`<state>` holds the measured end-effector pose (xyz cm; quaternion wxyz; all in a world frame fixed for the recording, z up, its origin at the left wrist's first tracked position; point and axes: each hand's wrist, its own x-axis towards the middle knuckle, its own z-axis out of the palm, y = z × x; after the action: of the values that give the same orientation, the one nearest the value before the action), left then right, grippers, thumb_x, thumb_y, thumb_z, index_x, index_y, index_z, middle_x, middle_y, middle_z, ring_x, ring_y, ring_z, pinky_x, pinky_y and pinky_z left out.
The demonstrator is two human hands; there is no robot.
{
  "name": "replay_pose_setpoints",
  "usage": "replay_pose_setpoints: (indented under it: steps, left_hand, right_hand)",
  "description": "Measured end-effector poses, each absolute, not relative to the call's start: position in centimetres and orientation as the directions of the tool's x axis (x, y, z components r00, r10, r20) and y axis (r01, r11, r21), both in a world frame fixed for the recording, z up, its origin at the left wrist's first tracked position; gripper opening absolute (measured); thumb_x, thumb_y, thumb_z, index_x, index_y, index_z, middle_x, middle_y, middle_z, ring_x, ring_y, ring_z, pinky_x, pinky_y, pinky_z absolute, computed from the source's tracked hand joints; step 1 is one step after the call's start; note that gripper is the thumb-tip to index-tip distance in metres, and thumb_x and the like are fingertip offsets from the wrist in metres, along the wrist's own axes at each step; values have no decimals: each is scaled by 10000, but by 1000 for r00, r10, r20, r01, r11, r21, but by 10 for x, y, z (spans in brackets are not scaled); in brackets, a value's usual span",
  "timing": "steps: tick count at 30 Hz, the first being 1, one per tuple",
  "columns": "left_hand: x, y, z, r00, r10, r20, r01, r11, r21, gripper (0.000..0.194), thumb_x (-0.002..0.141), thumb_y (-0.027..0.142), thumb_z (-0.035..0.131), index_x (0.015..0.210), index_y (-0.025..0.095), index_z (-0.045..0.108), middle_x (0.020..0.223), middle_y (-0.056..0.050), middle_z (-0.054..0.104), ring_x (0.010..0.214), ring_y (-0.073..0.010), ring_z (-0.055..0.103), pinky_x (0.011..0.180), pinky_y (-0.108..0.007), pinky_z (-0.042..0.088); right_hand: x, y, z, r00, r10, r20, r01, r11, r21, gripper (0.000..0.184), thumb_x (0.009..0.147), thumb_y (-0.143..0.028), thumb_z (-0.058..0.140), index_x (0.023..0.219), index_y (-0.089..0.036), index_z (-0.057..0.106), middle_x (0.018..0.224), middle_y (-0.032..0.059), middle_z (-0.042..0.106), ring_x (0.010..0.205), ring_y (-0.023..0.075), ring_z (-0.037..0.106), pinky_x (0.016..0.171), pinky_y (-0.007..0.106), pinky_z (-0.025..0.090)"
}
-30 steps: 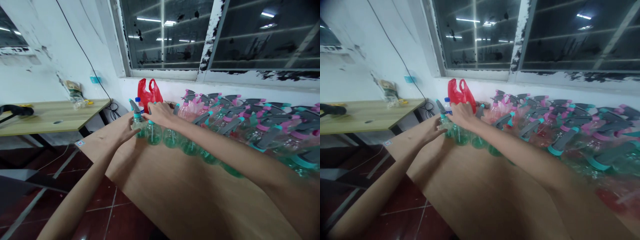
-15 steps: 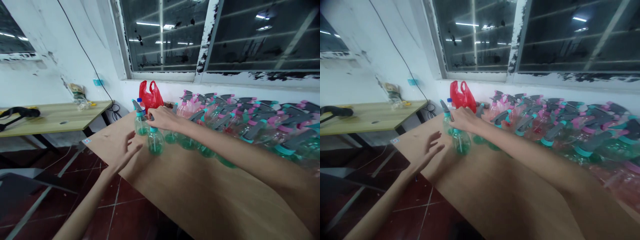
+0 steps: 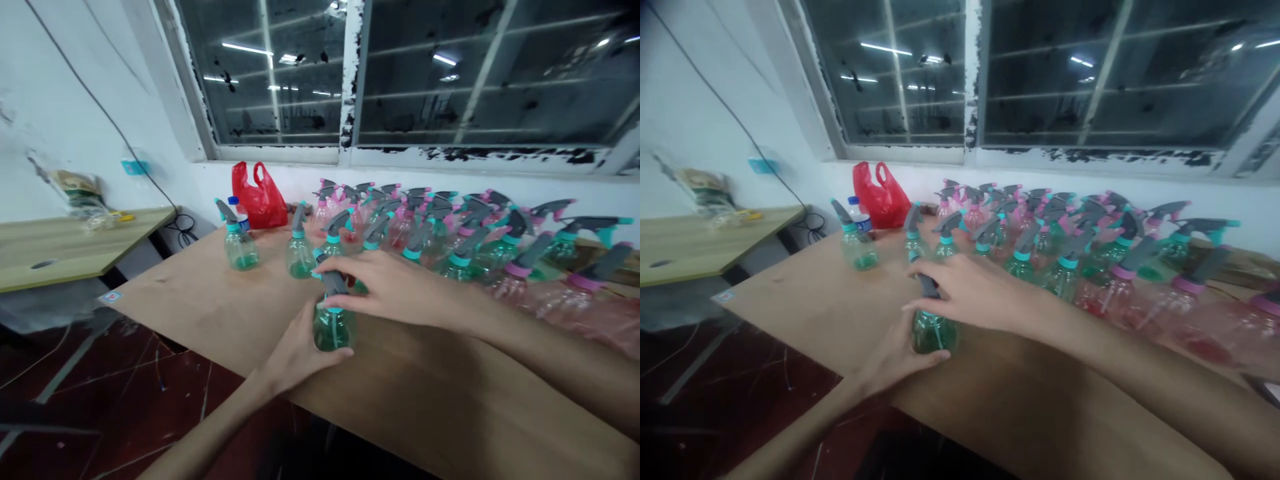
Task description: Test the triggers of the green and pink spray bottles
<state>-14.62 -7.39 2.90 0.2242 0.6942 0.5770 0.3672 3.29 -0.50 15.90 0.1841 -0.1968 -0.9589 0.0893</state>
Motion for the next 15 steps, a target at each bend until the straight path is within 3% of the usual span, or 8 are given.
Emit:
replay_pose_setpoints:
  steps: [2, 4, 7, 8, 10, 13, 15]
  left_hand:
    - [-132, -71, 33, 71, 973, 220, 621, -216, 754, 819, 660, 505, 762, 1318, 257, 341, 1237, -113, 530, 1159, -368, 510, 928, -574, 435]
    - [-120, -67, 36, 85, 976, 198, 621, -207, 756, 845, 636, 500, 781, 1313, 254, 339, 1234, -118, 529, 1154, -372, 509, 923, -576, 437]
    - [-105, -61, 40, 131, 973, 189, 641, -229, 733, 866, 636, 495, 781, 1326, 264, 311, 1228, -127, 523, 1161, -388, 500, 926, -597, 425]
    - [-100, -60, 41, 147, 971, 188, 646, -238, 725, 863, 643, 499, 775, 1329, 270, 303, 1223, -128, 523, 1165, -395, 497, 927, -607, 421]
    - [-90, -56, 42, 168, 968, 187, 648, -252, 719, 851, 651, 508, 764, 1328, 283, 300, 1201, -124, 528, 1165, -404, 497, 925, -621, 416]
    - [-74, -52, 42, 186, 965, 183, 644, -260, 719, 829, 658, 512, 758, 1320, 295, 309, 1147, -105, 545, 1140, -400, 519, 919, -621, 423]
    - [-65, -49, 41, 197, 965, 171, 647, -259, 717, 789, 643, 516, 765, 1278, 298, 350, 1112, -91, 556, 1115, -394, 536, 904, -614, 435]
  right_hand:
    - [70, -7, 158, -809, 515, 285, 385, 829, -406, 508, 870, -430, 537, 1364, -412, 418, 1150, 11, 672, 992, 258, 633, 821, 414, 476]
    - [112, -6, 149, -689, 667, 283, 467, 708, -530, 533, 866, -464, 530, 1374, -477, 370, 1200, -9, 653, 1009, 252, 635, 822, 414, 502]
    - [168, 1, 121, -522, 843, 125, 635, 483, -603, 406, 851, -502, 528, 1253, -453, 545, 1117, 47, 691, 1031, 293, 631, 854, 473, 500]
    - [183, 4, 109, -540, 842, 18, 639, 423, -642, 389, 797, -503, 605, 1177, -419, 619, 1108, 70, 693, 1022, 310, 637, 854, 476, 507]
    - [203, 10, 87, -602, 792, -100, 532, 304, -790, 452, 779, -459, 647, 1220, -382, 591, 1212, 79, 646, 1082, 293, 618, 909, 457, 498]
    - [216, 18, 63, -397, 913, 91, 385, 256, -886, 591, 814, -468, 595, 1366, -351, 420, 1265, 96, 609, 1139, 251, 590, 989, 470, 443]
    - [219, 22, 54, -394, 918, 55, 396, 223, -891, 550, 800, -476, 613, 1314, -334, 477, 1219, 104, 636, 1113, 257, 605, 985, 495, 441]
